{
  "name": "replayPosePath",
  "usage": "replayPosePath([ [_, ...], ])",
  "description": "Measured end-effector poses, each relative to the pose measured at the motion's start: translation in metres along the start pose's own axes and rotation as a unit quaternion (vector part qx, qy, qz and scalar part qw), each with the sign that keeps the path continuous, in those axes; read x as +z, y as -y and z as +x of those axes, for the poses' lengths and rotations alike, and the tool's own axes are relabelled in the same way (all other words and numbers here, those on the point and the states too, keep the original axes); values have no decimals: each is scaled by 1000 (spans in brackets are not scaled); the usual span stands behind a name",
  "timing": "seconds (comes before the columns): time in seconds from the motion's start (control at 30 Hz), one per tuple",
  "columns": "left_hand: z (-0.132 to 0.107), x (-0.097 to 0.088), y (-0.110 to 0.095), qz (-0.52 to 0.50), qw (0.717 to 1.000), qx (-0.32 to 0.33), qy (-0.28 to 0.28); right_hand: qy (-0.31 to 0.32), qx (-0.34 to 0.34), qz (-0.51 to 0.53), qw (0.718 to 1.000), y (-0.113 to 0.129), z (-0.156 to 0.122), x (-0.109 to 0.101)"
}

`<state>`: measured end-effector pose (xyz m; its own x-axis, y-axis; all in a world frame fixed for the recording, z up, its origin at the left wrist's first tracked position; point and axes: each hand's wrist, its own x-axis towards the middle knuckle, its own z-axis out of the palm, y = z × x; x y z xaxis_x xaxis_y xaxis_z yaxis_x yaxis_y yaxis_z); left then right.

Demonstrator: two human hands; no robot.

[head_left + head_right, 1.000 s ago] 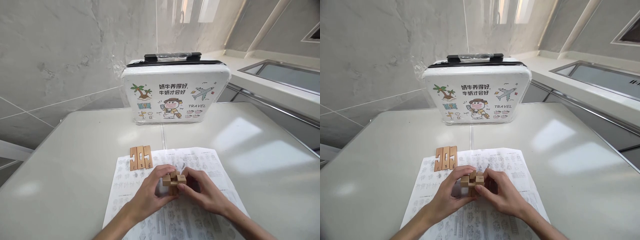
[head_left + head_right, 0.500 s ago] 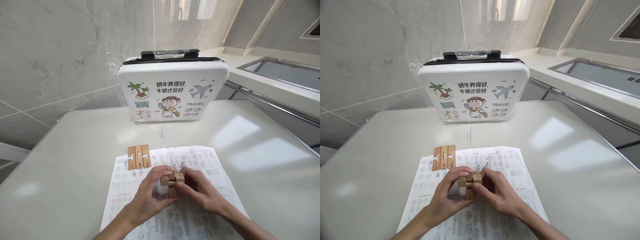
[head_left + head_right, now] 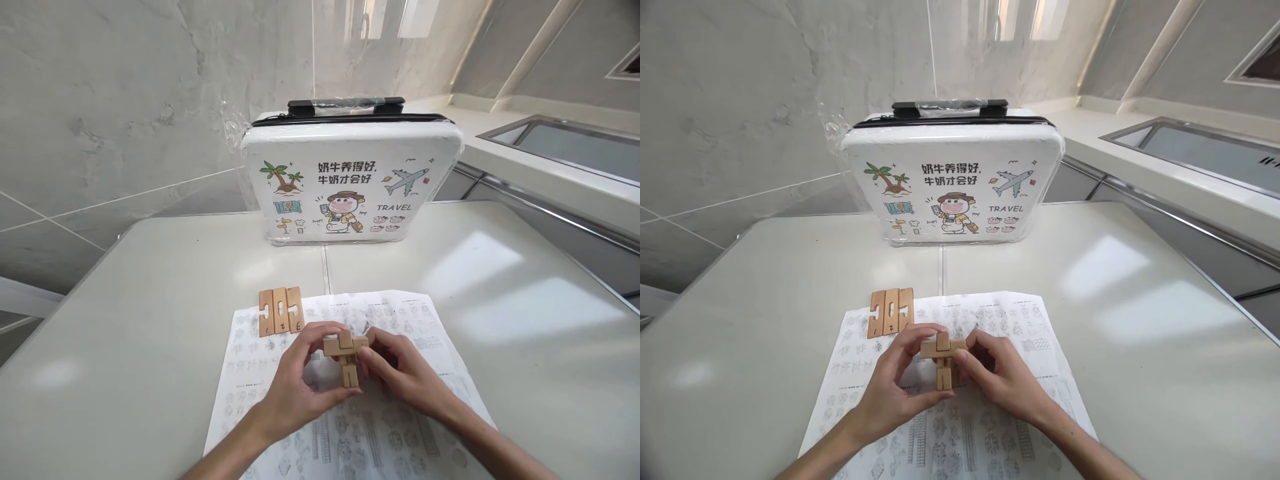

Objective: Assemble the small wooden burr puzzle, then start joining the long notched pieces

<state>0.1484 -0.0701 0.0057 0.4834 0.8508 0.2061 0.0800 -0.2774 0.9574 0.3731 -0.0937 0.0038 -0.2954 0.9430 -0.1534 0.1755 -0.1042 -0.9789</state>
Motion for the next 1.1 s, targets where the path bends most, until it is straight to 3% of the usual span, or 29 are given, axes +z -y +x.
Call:
replayPosePath([
  [0.13,0,0,0,-24,994,-72,-74,-57,-36,-103,992,-5,0,-2],
  [0.27,3,0,0,-42,988,-95,-113,-107,-131,-270,948,-13,-1,-4],
  [0.37,4,1,0,-48,987,-90,-120,-87,-182,-331,922,-18,0,-3],
  [0.5,4,1,2,-46,987,-89,-125,-55,-178,-357,915,-18,0,0],
  [0.6,3,1,2,-48,988,-91,-117,-36,-158,-291,943,-12,-1,1],
  [0.7,2,1,2,-53,989,-95,-103,10,-83,-152,985,-3,-2,-4],
  [0.77,2,1,2,-53,990,-93,-95,36,-32,-62,997,1,-3,-8],
  [0.9,1,0,3,-51,992,-70,-87,95,17,68,993,5,-3,-15],
  [1.1,-1,1,5,-61,995,-38,-66,154,64,156,974,3,-1,-20],
])
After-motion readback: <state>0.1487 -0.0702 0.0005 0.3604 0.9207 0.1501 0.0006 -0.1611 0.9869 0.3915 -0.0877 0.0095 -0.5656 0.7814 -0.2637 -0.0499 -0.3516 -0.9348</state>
